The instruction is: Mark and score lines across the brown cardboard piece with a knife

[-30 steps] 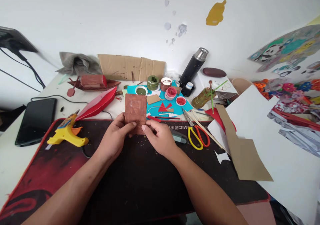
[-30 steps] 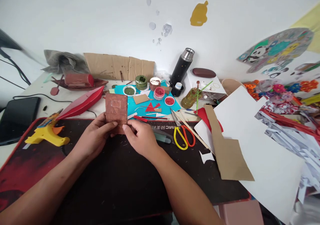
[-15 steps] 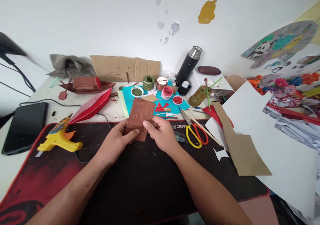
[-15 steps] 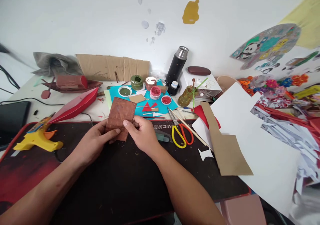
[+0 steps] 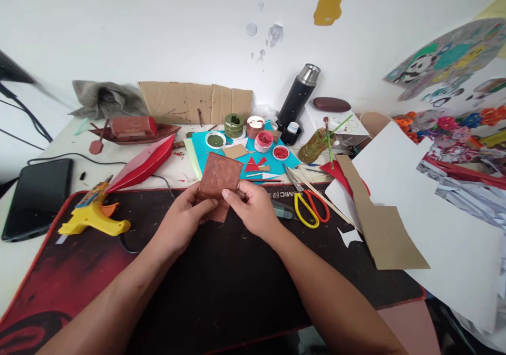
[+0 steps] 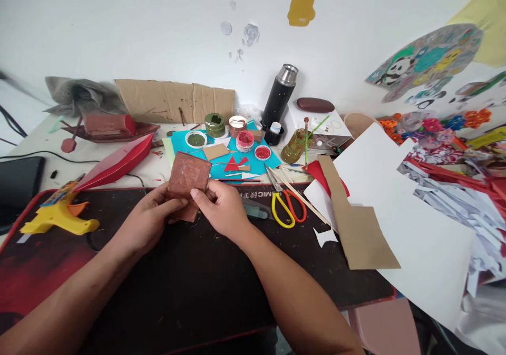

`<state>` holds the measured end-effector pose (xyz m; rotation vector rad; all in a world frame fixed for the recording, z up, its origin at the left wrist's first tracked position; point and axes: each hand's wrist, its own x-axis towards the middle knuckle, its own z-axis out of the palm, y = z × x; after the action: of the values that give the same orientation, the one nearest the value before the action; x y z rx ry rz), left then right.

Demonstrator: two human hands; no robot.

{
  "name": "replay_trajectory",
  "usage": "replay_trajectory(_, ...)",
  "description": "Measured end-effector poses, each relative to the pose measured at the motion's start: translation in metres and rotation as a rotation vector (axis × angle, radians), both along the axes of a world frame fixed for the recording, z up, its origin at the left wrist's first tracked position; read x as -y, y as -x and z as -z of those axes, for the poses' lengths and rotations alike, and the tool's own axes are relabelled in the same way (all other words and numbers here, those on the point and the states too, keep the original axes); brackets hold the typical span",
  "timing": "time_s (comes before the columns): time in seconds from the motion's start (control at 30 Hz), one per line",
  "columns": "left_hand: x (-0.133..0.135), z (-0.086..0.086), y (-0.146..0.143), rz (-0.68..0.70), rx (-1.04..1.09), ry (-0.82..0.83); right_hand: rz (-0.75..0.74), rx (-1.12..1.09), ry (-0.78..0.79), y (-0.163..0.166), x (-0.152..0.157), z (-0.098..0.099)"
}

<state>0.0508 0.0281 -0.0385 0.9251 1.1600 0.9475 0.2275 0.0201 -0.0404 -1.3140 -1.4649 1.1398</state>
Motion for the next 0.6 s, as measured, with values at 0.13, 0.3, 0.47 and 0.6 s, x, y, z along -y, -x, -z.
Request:
replay_trajectory(0.13, -0.0005, 0.0009, 0.0011, 0.004, 0.002, -0.004, 0.004, 0.028, -0.023, 0.0002, 0.0006, -0.0009)
replay_trajectory(0.3, -0.0010, 0.0009, 0.0049, 0.051, -0.027, -0.022, 0.031, -0.061, -0.012, 0.0010, 0.0010, -0.0007)
replay_trajectory(0.47, -0.0012, 0.0037, 0.0083, 0.081, -0.048, -0.038, 0.003, -0.216, 0.082, 0.0018, 0.0008, -0.0007)
replay_trajectory(0.6, -0.0001, 0.0039, 0.0086, 0.069, -0.058, -0.038, -0.053, -0.237, 0.117, 0.0004, -0.0001, -0.0009)
